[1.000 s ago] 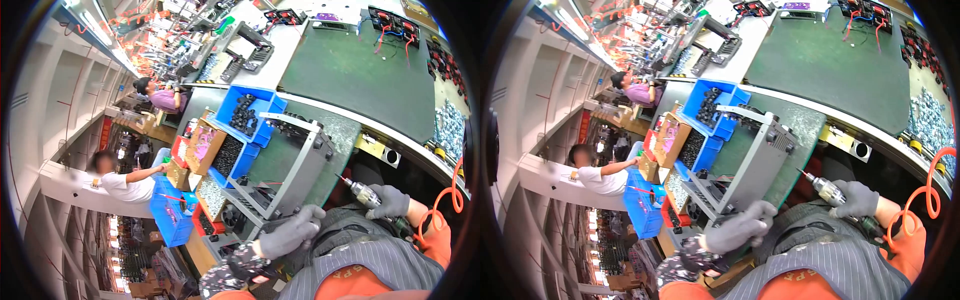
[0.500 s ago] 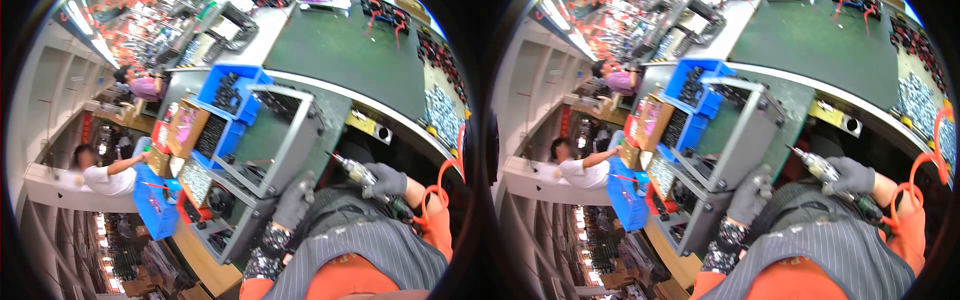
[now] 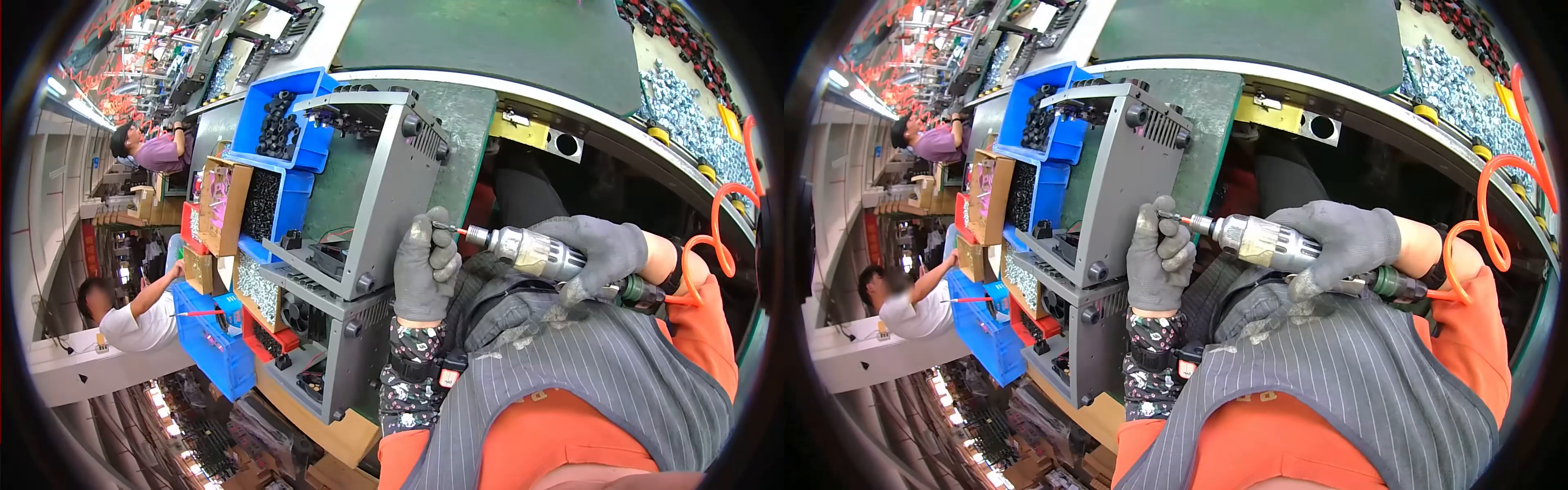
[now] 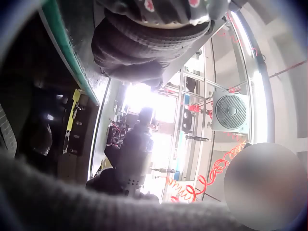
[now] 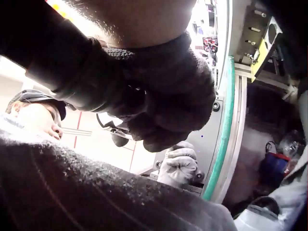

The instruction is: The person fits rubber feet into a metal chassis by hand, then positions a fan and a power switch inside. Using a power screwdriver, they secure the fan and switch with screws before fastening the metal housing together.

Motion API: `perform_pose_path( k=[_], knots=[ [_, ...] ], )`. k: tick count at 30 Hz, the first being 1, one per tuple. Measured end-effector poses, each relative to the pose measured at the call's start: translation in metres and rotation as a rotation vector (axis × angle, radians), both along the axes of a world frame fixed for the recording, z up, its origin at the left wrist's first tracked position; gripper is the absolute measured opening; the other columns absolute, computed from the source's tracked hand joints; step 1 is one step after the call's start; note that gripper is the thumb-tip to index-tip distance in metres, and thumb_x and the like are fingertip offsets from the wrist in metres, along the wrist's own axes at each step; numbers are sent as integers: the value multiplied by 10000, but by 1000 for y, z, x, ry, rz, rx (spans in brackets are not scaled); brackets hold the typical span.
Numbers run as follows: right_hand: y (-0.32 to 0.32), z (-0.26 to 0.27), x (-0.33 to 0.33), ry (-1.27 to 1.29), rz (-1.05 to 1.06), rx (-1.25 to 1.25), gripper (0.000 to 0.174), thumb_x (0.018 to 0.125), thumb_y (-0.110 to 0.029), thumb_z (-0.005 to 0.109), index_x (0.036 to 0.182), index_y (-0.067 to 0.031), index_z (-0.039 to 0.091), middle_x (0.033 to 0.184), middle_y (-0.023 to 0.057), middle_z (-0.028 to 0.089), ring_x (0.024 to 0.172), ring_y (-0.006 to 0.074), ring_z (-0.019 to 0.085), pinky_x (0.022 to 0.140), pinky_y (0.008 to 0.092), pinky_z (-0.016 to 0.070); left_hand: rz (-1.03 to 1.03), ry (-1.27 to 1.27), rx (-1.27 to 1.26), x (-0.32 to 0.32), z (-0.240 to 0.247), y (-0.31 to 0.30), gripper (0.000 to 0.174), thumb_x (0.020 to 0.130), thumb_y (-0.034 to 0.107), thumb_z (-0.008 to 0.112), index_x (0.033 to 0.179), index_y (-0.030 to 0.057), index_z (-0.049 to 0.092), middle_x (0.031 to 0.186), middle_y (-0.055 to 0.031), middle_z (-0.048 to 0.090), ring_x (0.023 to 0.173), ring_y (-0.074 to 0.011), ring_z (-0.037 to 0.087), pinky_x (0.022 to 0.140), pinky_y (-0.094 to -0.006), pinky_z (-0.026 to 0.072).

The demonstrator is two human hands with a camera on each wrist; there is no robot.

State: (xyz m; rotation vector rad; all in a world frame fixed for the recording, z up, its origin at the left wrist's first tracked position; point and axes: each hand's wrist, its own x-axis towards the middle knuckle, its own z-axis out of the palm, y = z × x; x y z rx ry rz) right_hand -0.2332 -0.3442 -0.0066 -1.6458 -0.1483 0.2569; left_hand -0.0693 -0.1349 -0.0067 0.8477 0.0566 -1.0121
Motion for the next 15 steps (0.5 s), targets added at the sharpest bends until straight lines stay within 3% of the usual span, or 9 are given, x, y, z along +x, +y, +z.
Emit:
perform_pose_path(
  k=[8, 10, 14, 15],
  knots=[
    [-6, -13, -4, -44, 3, 52, 599, 664, -224, 763, 1160, 11, 521, 908, 82, 617, 788, 147, 583, 711, 295, 497, 49, -162, 174, -9, 6, -11, 306, 957, 300, 508, 1018, 4, 556, 685, 23, 514, 501, -27, 352, 376, -159, 290],
    [-10, -7, -4, 32, 53, 104, 566, 664, -223, 762, 1130, 6, 535, 893, 76, 620, 781, 153, 585, 713, 302, 496, -23, -525, 402, -10, 10, -10, 319, 953, 314, 513, 973, 2, 574, 665, 30, 485, 504, -19, 353, 392, -159, 284],
    [-13, -8, -4, 41, 30, 155, 559, 654, -231, 762, 1112, 0, 540, 871, 80, 626, 770, 164, 595, 714, 310, 495, -103, -593, 488, -11, 10, -3, 313, 913, 321, 582, 988, 20, 626, 732, 4, 571, 535, -38, 454, 446, -186, 365],
    [-17, -10, -2, 19, 14, 65, 557, 652, -237, 759, 1108, -2, 542, 862, 85, 626, 769, 169, 600, 715, 310, 494, -229, -801, 534, -15, 8, -1, 304, 912, 300, 582, 999, 12, 624, 772, -7, 599, 587, -61, 498, 498, -218, 405]
  ],
)
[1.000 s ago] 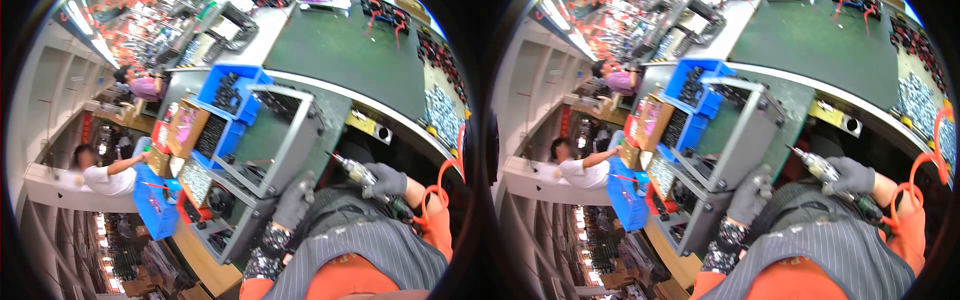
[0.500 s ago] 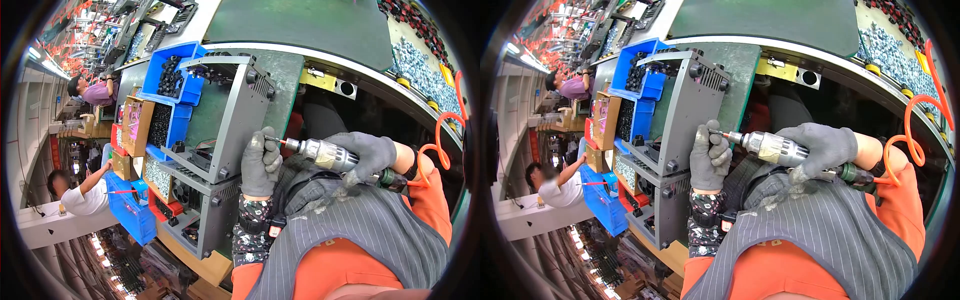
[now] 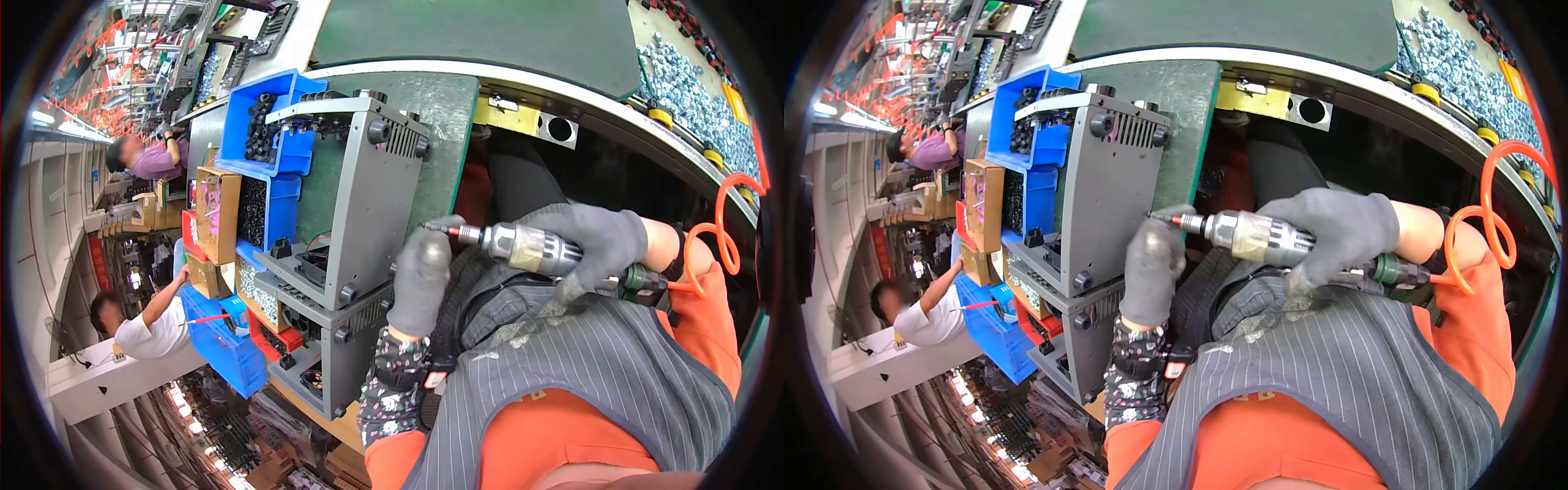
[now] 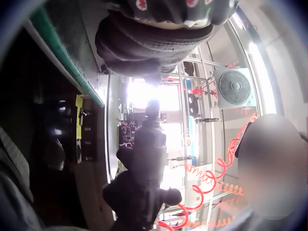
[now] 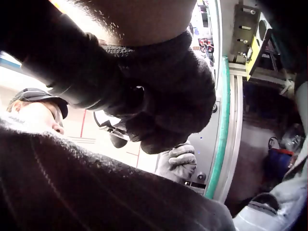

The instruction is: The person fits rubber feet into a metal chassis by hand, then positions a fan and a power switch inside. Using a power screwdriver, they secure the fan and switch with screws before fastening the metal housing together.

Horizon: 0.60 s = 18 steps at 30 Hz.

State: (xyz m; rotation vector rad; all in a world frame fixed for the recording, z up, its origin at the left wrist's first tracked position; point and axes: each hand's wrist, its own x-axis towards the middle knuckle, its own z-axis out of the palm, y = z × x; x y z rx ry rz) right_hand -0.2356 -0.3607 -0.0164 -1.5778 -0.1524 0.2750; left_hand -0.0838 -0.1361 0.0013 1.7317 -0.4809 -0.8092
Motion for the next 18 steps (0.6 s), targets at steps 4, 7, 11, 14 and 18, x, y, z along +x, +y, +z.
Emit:
perform_pose_path(
  k=[4, 7, 11, 14, 18],
  knots=[
    [-17, -8, 11, 87, -154, -162, 566, 647, -282, 757, 1097, -10, 548, 836, 125, 621, 768, 219, 607, 711, 328, 488, -349, -483, 243, -4, 63, -1, 270, 866, 239, 617, 999, 5, 630, 874, -77, 644, 722, -169, 589, 662, -309, 470],
    [-32, -22, 26, 70, -235, -317, 589, 659, -303, 739, 1133, -17, 539, 820, 144, 610, 759, 258, 601, 698, 349, 481, -237, -752, 415, 6, 110, -6, 311, 802, 228, 668, 1025, 14, 628, 884, -127, 622, 757, -233, 588, 651, -324, 463],
    [-42, -36, 40, 38, -244, -372, 599, 648, -292, 739, 1137, -11, 537, 817, 152, 612, 756, 253, 601, 698, 349, 481, -202, -1004, 635, 45, 129, -25, 439, 776, 252, 687, 1123, 8, 574, 982, -163, 605, 873, -280, 584, 739, -367, 475],
    [-46, -32, 50, 84, -226, -370, 606, 639, -284, 744, 1131, 3, 537, 807, 152, 609, 749, 238, 597, 698, 345, 481, -293, -949, 740, 75, 115, -32, 528, 759, 280, 689, 1181, 2, 534, 1041, -190, 591, 941, -310, 575, 809, -383, 471],
    [-48, -32, 60, 126, -195, -288, 634, 604, -222, 756, 1151, -1, 523, 816, 80, 585, 743, 185, 561, 698, 326, 464, -399, -517, 761, 101, 88, -32, 422, 741, 260, 652, 1041, -32, 599, 907, -193, 636, 794, -304, 614, 697, -343, 494]
  ],
)
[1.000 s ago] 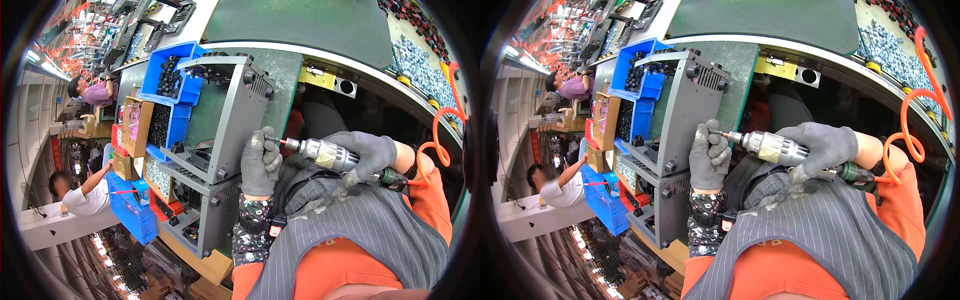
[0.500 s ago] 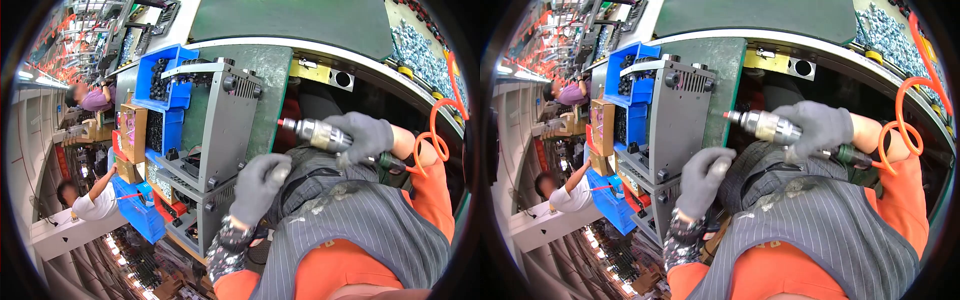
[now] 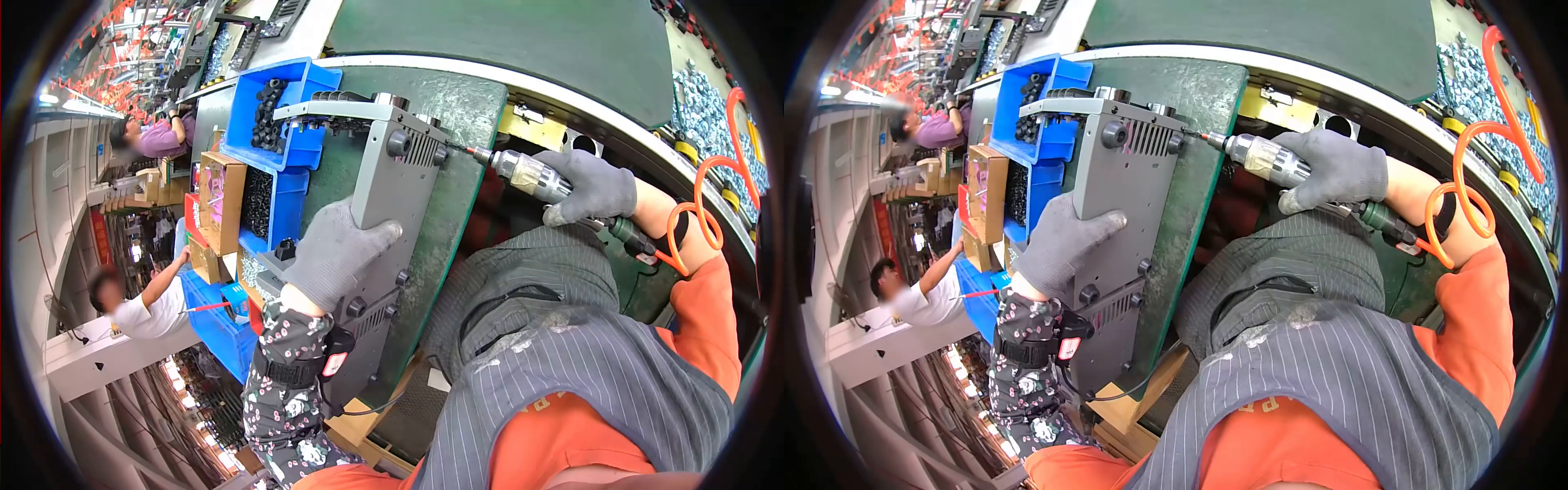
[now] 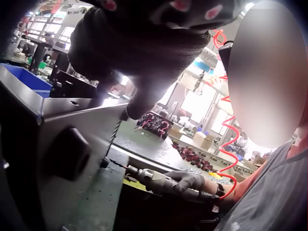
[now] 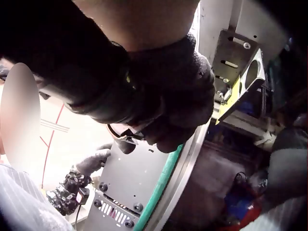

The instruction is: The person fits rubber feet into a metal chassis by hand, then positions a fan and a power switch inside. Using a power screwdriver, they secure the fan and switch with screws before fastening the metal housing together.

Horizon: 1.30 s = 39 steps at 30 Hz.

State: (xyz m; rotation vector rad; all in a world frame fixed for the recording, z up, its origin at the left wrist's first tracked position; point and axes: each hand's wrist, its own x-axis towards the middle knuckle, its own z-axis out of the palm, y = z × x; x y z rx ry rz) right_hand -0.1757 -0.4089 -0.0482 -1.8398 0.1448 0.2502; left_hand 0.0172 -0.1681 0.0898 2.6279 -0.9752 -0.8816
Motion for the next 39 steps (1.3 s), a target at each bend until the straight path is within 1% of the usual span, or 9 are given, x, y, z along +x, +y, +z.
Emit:
perform_pose_path(
  k=[1, 4, 7, 12, 19, 23, 26, 28, 39],
  knots=[
    [-2, 1, 2, 6, 5, 4, 634, 604, -222, 756, 1151, -1, 523, 816, 80, 585, 743, 185, 561, 698, 326, 464, 134, 268, -6, 2, -4, 1, 361, 740, 236, 637, 968, -43, 623, 825, -185, 650, 719, -297, 623, 650, -337, 495],
    [-7, 0, 5, -23, 28, 41, 619, 612, -189, 764, 1149, -1, 521, 800, 66, 574, 730, 167, 550, 681, 315, 462, 3, 245, -80, 6, -6, 0, 284, 735, 193, 604, 868, -57, 632, 691, -160, 638, 617, -271, 618, 610, -342, 485],
    [-12, 9, 9, 63, 62, 43, 594, 647, -279, 755, 1121, 9, 543, 887, 130, 603, 840, 200, 564, 771, 326, 458, 7, 253, -9, 8, -1, -2, 282, 734, 176, 594, 889, -56, 628, 705, -161, 635, 628, -243, 620, 611, -339, 485],
    [-15, 3, 14, -144, 65, -221, 596, 633, -270, 733, 1136, -22, 530, 760, 177, 619, 708, 330, 618, 659, 392, 500, 55, 307, 5, 7, 1, -4, 265, 729, 153, 586, 880, -61, 626, 688, -153, 625, 618, -217, 614, 600, -328, 484],
    [-13, 7, 15, -149, 81, -484, 602, 635, -288, 717, 1146, -37, 519, 730, 185, 616, 702, 332, 624, 641, 402, 495, 17, 331, 3, 9, 2, -6, 258, 726, 139, 580, 889, -55, 623, 706, -155, 632, 610, -201, 615, 589, -313, 492],
    [-12, 16, 15, -41, 73, -373, 598, 626, -293, 721, 1134, -42, 528, 732, 184, 619, 714, 334, 629, 649, 397, 499, -37, 351, -70, 12, -4, 2, 280, 728, 158, 580, 906, -55, 619, 729, -176, 641, 638, -266, 634, 612, -333, 502],
    [-7, 20, 3, -49, 56, -329, 598, 625, -323, 737, 1114, -37, 544, 751, 186, 622, 726, 325, 629, 661, 393, 498, -36, 105, -117, -4, 2, -1, 285, 746, 238, 628, 845, -28, 611, 735, -171, 624, 679, -329, 621, 624, -386, 496],
    [-2, 12, -12, -53, 38, -196, 606, 636, -337, 743, 1120, -34, 540, 760, 182, 623, 718, 316, 627, 657, 389, 490, -293, -645, 132, -21, 19, -10, 342, 758, 342, 660, 761, 11, 576, 731, -155, 588, 717, -351, 597, 646, -429, 476],
    [34, -11, -38, -66, -24, -64, 620, 643, -312, 731, 1153, -32, 518, 776, 150, 624, 708, 279, 619, 661, 375, 477, -345, -687, 41, -5, 25, -41, 368, 785, 391, 658, 779, 33, 577, 770, -158, 589, 771, -351, 580, 673, -452, 437]
  ],
)
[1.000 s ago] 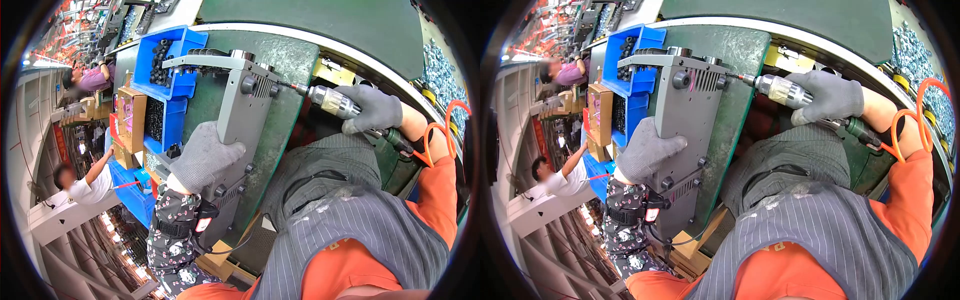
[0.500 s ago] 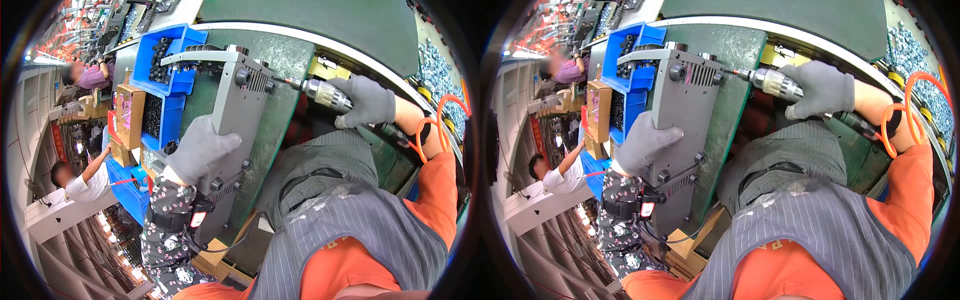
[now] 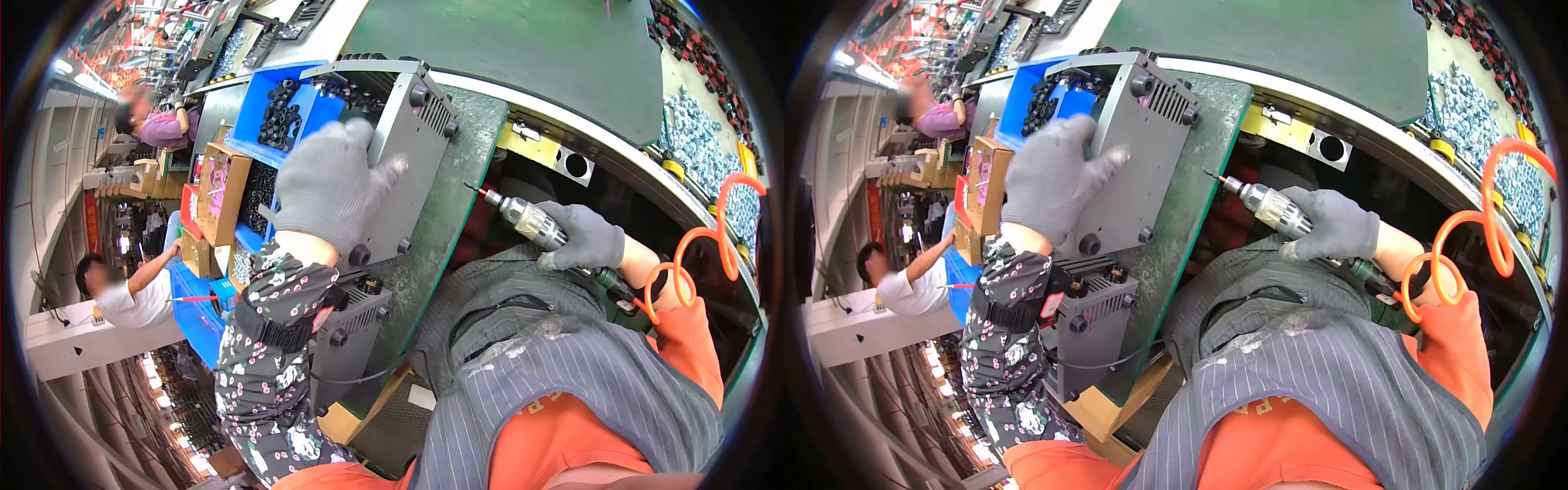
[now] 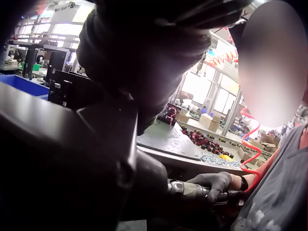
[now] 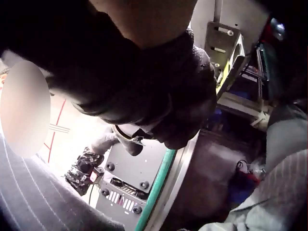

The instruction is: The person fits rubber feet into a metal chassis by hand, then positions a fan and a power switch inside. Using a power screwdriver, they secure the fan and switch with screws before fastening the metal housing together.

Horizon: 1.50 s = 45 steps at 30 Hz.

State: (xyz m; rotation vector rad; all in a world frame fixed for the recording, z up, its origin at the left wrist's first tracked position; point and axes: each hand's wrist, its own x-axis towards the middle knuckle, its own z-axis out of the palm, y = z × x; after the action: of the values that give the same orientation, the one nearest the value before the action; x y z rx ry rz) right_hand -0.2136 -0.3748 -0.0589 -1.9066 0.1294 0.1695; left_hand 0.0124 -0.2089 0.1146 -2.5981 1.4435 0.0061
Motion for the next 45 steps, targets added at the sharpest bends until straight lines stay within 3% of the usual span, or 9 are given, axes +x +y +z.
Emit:
perform_pose_path(
  k=[3, 8, 10, 13, 17, 24, 30, 35, 45],
  knots=[
    [3, -4, -1, -25, -30, 15, 623, 643, -318, 735, 1148, -26, 515, 795, 148, 619, 712, 280, 608, 666, 374, 467, -74, -56, -267, -20, 31, -1, 334, 827, 350, 620, 812, 19, 580, 761, -134, 607, 735, -286, 608, 641, -414, 445],
    [7, -1, -2, 44, -42, 29, 663, 637, -297, 760, 1182, -18, 506, 850, 125, 610, 763, 240, 591, 716, 353, 464, 61, 1143, -98, -81, 47, 55, 287, 895, 311, 521, 875, 31, 576, 707, -122, 579, 651, -277, 593, 628, -388, 463],
    [9, -4, -2, 91, -35, 29, 696, 632, -264, 781, 1215, -15, 496, 898, 103, 604, 802, 198, 575, 754, 333, 461, 428, 1575, -61, -93, 7, 86, 238, 885, 189, 439, 1042, 18, 489, 760, -40, 528, 667, -116, 545, 597, -290, 447],
    [15, -4, -3, 34, -88, 31, 644, 635, -320, 745, 1152, -13, 515, 814, 150, 601, 747, 274, 594, 693, 361, 456, 1066, 1976, -653, -113, -70, 127, 300, 872, 117, 447, 1157, 29, 476, 826, -22, 529, 613, -91, 422, 533, -223, 400],
    [26, 7, -4, 118, -113, 163, 575, 625, -231, 750, 1110, -1, 543, 838, 74, 595, 757, 158, 554, 704, 330, 453, 1187, 2060, -944, -110, -123, 163, 320, 906, 106, 457, 1209, 5, 482, 861, -44, 583, 591, -78, 446, 513, -207, 411],
    [62, 30, -10, 27, 168, 456, 640, 627, -226, 780, 1176, -4, 536, 927, 60, 622, 818, 135, 572, 769, 291, 473, 959, 2156, -1391, -119, -156, 178, 322, 925, 130, 495, 1220, 4, 514, 894, -41, 598, 629, -70, 449, 526, -198, 395],
    [85, 63, -8, 81, 358, 358, 615, 666, -207, 785, 1185, -1, 525, 972, 74, 614, 871, 153, 579, 787, 294, 485, 629, 2184, -1594, -119, -155, 178, 414, 925, 87, 477, 1329, 18, 420, 1016, -34, 566, 731, -88, 455, 583, -193, 425],
    [97, 62, -9, 13, 445, 329, 627, 663, -233, 793, 1179, -2, 522, 974, 79, 617, 870, 155, 581, 783, 298, 486, 643, 2000, -1739, -125, -154, 184, 273, 929, 129, 537, 1189, 42, 539, 896, -13, 572, 641, -64, 455, 486, -191, 377],
    [116, 79, -7, 151, 435, 229, 606, 671, -240, 775, 1168, -2, 520, 906, 83, 629, 819, 140, 594, 748, 296, 499, 680, 2067, -1774, -127, -144, 191, 340, 924, 294, 561, 1102, 6, 537, 720, -6, 564, 503, -51, 386, 403, -182, 305]
  ],
)
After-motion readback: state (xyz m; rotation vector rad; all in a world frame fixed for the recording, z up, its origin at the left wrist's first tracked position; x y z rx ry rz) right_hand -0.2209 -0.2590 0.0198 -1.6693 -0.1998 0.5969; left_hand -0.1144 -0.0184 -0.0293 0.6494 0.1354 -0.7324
